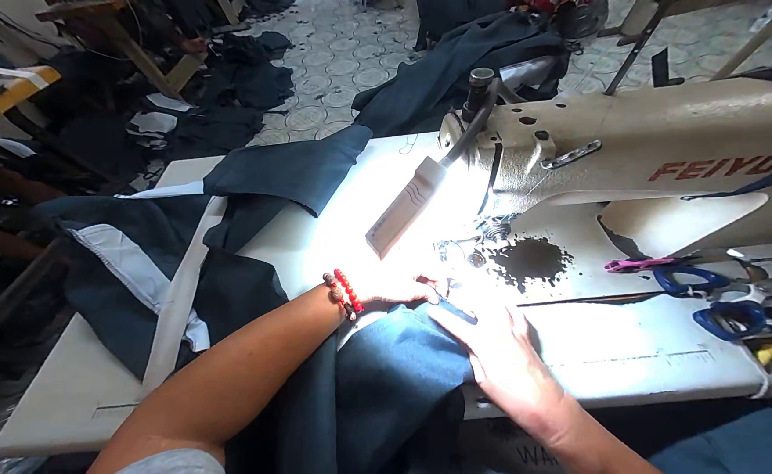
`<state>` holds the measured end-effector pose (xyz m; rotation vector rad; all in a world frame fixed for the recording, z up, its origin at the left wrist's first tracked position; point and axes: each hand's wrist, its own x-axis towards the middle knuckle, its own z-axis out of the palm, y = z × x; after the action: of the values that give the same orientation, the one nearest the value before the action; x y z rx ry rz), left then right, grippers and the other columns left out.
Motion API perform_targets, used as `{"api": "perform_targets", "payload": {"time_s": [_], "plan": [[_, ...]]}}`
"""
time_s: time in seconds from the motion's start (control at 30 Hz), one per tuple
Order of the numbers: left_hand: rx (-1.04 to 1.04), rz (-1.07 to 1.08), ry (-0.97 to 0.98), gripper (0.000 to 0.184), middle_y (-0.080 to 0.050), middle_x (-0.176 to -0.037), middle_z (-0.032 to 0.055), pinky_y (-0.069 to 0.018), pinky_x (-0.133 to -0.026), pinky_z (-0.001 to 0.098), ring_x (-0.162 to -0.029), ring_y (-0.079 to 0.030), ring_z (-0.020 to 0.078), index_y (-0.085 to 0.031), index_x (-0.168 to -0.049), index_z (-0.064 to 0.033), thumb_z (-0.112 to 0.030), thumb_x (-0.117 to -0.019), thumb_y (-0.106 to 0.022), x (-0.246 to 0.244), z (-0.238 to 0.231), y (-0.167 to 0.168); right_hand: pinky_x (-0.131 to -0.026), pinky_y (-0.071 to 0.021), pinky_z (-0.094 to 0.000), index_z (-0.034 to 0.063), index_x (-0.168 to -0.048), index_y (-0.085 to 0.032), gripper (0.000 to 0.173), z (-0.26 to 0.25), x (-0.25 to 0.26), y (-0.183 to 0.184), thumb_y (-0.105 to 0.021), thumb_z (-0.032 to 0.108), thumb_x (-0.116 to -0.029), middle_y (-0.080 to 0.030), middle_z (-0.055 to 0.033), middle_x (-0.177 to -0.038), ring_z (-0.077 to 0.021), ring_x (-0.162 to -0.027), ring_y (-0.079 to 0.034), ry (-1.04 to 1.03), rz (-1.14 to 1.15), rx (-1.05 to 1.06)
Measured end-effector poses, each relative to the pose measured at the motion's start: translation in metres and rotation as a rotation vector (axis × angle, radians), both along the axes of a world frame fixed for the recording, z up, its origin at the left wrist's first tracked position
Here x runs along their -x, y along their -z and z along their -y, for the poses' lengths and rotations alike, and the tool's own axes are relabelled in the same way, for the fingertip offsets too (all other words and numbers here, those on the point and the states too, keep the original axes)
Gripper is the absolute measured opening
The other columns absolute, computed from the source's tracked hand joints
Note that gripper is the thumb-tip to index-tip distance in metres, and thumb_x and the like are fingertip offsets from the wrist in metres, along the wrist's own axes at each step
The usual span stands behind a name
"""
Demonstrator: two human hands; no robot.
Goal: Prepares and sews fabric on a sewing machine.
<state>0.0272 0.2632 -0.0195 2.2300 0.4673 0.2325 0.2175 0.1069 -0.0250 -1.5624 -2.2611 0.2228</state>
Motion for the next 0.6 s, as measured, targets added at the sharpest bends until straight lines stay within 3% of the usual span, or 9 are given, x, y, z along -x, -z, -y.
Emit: {"api": "perform_targets", "payload": {"time_s": [0.07, 0.13, 0.27, 0.4, 0.5, 0.6], "plan": [[0.022, 0.0, -0.03, 0.015, -0.07, -0.088, 0.0011, -0.0469, -0.08, 0.0179, -0.087, -0.06, -0.0005, -0.076, -0.089, -0.0024, -0.011, -0.0929, -0.064, 0.004, 0.002, 0.001, -0.091, -0.0504, -0.0608, 0.0092, -0.124, -0.073, 0.041, 0.007, 0.001, 0.012, -0.063, 0.008, -0.0846, -0.073, -0.0162, -0.115, -0.0399, -0.111, -0.068, 0.102, -0.086, -0.194], [0.027, 0.006, -0.037, 0.016, -0.07, -0.092, 0.0027, -0.0469, -0.082, 0.0175, -0.089, -0.061, -0.0005, -0.076, -0.09, -0.0008, -0.009, -0.0932, -0.063, 0.005, 0.003, 0.001, -0.088, -0.0538, -0.056, 0.0017, -0.11, -0.076, 0.029, 0.012, 0.003, 0.019, -0.064, 0.012, -0.0862, -0.076, -0.0142, -0.104, -0.0357, -0.1, -0.072, 0.17, -0.139, -0.256], [-0.08, -0.12, -0.131, 0.014, -0.073, -0.093, 0.005, -0.0481, -0.086, 0.0194, -0.089, -0.063, 0.0015, -0.078, -0.092, -0.0013, -0.008, -0.0917, -0.066, 0.001, 0.019, -0.028, -0.084, -0.0536, -0.0516, 0.0134, -0.105, -0.081, 0.029, 0.017, 0.006, 0.025, -0.062, 0.006, -0.084, -0.076, -0.0082, -0.092, -0.0316, -0.091, -0.072, 0.165, -0.132, -0.343], [-0.075, -0.202, -0.201, 0.011, -0.067, -0.087, 0.0099, -0.0493, -0.078, 0.0282, -0.083, -0.061, 0.0111, -0.071, -0.093, 0.0031, -0.006, -0.0927, -0.065, 0.002, 0.02, -0.037, -0.085, -0.0527, -0.0538, 0.0168, -0.106, -0.083, 0.037, 0.019, 0.005, 0.026, -0.06, 0.003, -0.0803, -0.076, -0.009, -0.092, -0.0337, -0.091, -0.071, 0.137, -0.136, -0.323], [-0.062, -0.21, -0.236, 0.008, -0.061, -0.077, 0.0041, -0.0442, -0.068, 0.0247, -0.073, -0.056, 0.0062, -0.068, -0.084, -0.0006, -0.005, -0.0866, -0.062, 0.003, 0.023, -0.038, -0.085, -0.0518, -0.0535, 0.0172, -0.105, -0.083, 0.039, 0.021, 0.007, 0.027, -0.06, 0.002, -0.0779, -0.075, -0.0088, -0.091, -0.0334, -0.091, -0.071, 0.124, -0.134, -0.321], [-0.081, -0.13, -0.156, 0.01, -0.061, -0.074, 0.0026, -0.0429, -0.066, 0.0208, -0.071, -0.055, 0.003, -0.069, -0.08, 0.0002, -0.004, -0.0838, -0.061, 0.004, 0.015, -0.03, -0.084, -0.0517, -0.0531, 0.017, -0.105, -0.083, 0.04, 0.022, 0.008, 0.028, -0.061, 0.001, -0.0754, -0.075, -0.0081, -0.09, -0.0324, -0.089, -0.07, 0.114, -0.122, -0.324]]}}
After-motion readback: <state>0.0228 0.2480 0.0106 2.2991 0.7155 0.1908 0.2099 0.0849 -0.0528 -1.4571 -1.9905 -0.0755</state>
